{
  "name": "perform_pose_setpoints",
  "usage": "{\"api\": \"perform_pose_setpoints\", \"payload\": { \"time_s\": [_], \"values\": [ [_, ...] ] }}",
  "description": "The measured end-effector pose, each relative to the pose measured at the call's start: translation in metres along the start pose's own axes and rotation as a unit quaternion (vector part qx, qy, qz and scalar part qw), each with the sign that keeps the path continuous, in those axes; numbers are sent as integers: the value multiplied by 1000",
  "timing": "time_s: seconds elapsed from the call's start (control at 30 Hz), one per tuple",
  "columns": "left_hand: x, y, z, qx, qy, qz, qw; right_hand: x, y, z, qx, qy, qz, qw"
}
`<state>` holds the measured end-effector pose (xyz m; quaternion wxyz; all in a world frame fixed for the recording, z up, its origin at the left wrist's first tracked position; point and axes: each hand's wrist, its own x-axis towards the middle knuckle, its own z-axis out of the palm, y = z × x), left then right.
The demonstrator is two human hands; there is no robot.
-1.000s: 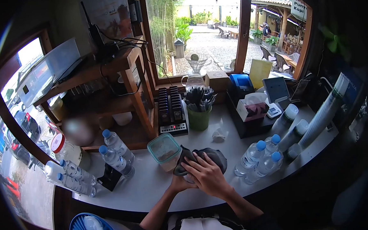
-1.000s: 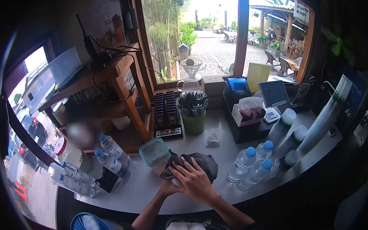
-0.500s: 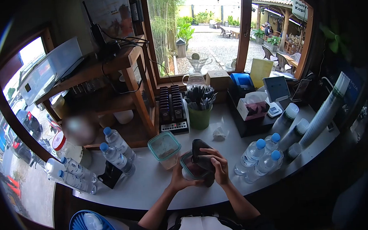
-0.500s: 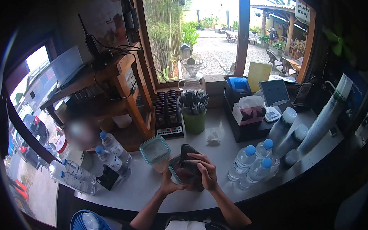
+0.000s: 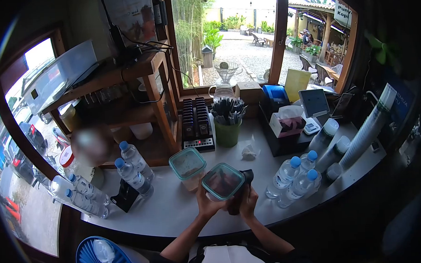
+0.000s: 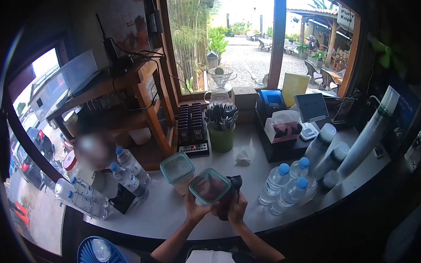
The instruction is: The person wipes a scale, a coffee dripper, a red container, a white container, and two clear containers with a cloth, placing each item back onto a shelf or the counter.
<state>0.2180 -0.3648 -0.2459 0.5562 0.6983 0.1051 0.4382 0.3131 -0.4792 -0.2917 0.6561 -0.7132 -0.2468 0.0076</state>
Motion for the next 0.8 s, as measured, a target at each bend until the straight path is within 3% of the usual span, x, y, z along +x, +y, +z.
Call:
{"api": "perform_pose_setpoints", "payload": {
  "time_s": [0.03, 0.13, 0.23, 0.3, 0.37, 0.4, 0.43, 0.5, 0.6, 0.67, 0.7, 0.73, 0.77, 0.8],
  "values": [
    [1, -1, -1, -18, 16, -28, 999, 7, -8, -10, -47, 21, 73, 996],
    [7, 9, -5, -30, 31, -53, 998, 16, -66, -16, 149, 230, 33, 961],
    [5, 4, -2, -29, 30, -52, 998, 4, -75, -17, 4, 107, -159, 981],
    [6, 8, 5, -47, 45, -46, 997, -6, -85, -5, -116, 16, -301, 946],
    [9, 27, 9, -18, 111, -113, 987, -13, -78, -1, -219, -36, -389, 894],
    [14, 35, 10, -4, 145, -144, 979, -19, -72, -2, -216, -49, -371, 902],
    [16, 25, 1, -38, 109, -149, 982, -25, -66, -5, -211, -64, -352, 909],
    [14, 22, -1, -138, 129, -120, 975, -35, -47, -11, -192, -65, -354, 913],
    [19, 43, -4, -224, 132, -90, 961, -38, -18, -14, -23, -9, -329, 944],
    [20, 38, -13, -258, 100, -61, 959, -23, -28, -9, 133, -1, -228, 965],
    [20, 36, -18, -316, 64, -81, 943, -24, -37, -13, 194, -16, -108, 975],
    [20, 34, -25, -372, 26, -102, 922, -26, -42, -16, 253, -29, 14, 967],
    [20, 33, -33, -426, -11, -122, 896, -19, 2, 0, 403, 9, 111, 908],
    [19, 33, -32, -426, -11, -123, 896, -10, -15, -2, 385, -1, 112, 916]
  ]
}}
